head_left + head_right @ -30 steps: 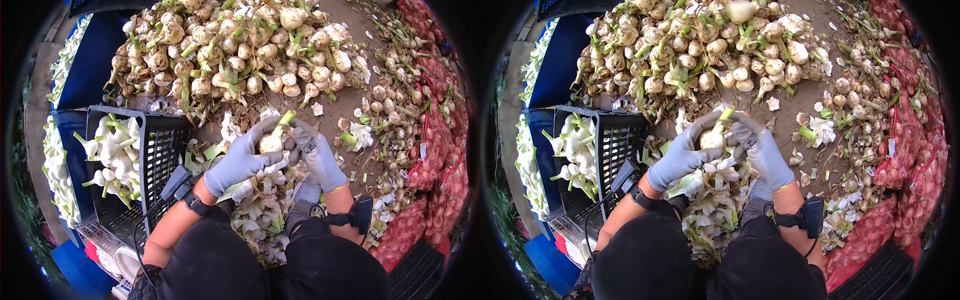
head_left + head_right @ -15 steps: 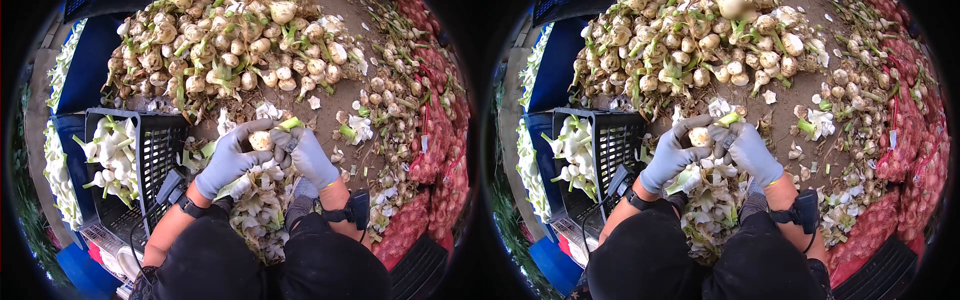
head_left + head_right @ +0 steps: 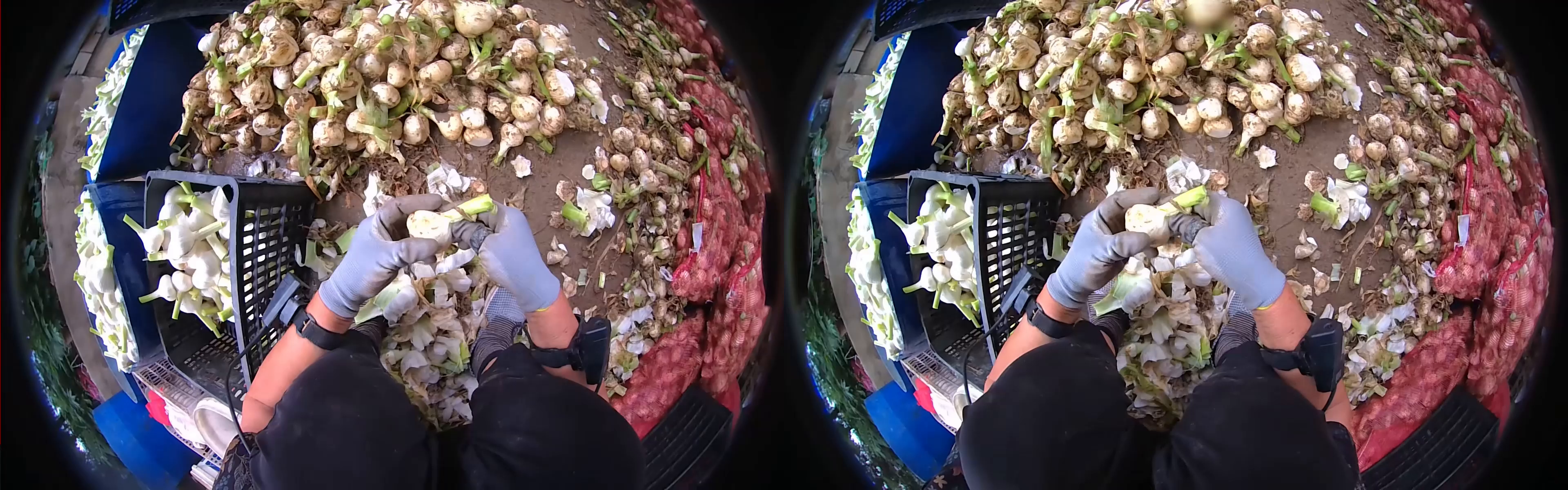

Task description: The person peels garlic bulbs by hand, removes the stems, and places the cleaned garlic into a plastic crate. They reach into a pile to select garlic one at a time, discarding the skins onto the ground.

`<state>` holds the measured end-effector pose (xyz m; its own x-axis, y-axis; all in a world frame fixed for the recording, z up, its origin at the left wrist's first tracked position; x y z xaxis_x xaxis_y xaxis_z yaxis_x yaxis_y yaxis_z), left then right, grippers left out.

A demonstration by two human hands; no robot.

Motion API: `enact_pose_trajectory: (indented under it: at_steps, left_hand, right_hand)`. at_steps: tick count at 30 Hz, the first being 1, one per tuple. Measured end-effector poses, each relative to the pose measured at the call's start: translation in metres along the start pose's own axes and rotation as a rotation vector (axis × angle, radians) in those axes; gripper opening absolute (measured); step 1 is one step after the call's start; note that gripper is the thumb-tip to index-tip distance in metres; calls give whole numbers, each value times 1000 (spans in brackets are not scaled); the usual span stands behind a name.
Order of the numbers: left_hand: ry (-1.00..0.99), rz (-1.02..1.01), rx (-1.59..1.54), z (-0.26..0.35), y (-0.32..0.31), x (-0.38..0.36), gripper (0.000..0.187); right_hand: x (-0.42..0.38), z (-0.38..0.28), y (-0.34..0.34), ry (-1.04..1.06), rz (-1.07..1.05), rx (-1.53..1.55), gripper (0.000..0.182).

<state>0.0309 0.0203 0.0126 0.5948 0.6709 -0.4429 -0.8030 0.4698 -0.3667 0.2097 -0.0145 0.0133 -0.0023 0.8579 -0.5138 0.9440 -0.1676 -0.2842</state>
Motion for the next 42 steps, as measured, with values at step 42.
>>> enact_pose_trajectory:
  at_steps: [42]
  left_hand:
    - [-168,148,-664,-15,43,5,38]
  right_hand:
    - [-21,-27,-29,8,-408,-1056,33]
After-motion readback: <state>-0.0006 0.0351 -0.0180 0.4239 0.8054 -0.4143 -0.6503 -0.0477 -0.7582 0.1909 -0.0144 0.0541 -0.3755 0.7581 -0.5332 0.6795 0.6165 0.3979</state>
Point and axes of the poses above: each hand's wrist, its own x-axis towards the middle knuckle, its own y-axis out of the back of the hand, z = x × y, the point moved 3 cm from there along x, towards the middle knuckle, and after that the axes turned 13 degrees about x, right-handed, at the moved point
